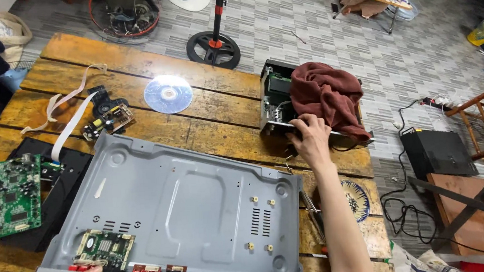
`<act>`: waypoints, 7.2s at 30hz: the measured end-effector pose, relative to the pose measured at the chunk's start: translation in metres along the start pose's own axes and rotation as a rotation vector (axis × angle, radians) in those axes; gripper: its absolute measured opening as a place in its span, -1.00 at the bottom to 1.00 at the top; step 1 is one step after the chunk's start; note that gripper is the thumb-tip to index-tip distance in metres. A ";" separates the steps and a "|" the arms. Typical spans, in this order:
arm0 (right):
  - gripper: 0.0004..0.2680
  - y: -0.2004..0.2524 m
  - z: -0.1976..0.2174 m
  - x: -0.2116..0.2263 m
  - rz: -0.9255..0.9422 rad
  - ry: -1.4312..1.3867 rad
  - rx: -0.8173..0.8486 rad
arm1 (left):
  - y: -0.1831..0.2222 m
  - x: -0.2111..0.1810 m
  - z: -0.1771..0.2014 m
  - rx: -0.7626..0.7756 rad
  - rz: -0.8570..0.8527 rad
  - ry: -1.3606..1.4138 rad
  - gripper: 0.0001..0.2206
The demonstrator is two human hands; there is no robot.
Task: Disassembling an electronic device by removing screws and internal components on a workbench
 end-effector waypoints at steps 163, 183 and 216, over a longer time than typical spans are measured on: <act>-0.88 0.253 0.059 0.195 -0.126 -0.152 -0.091 | 0.260 -0.291 -0.137 -0.324 -1.433 -1.414 -0.66; -0.87 0.220 0.087 0.174 -0.270 -0.617 0.000 | 0.283 -0.250 -0.189 0.571 -1.378 -0.196 -0.86; -0.50 0.099 0.082 0.186 -0.221 -0.982 0.626 | 0.158 -0.064 -0.327 0.761 -0.869 -0.401 -0.89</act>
Point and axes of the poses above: each hand's wrist, its own y-axis away from the middle knuckle, its own z-axis out of the back of the hand, x = y × z, the point moved 9 cm from there along -y, towards the middle knuckle, and after that the axes turned 6 degrees about y, right-handed, at the moved point
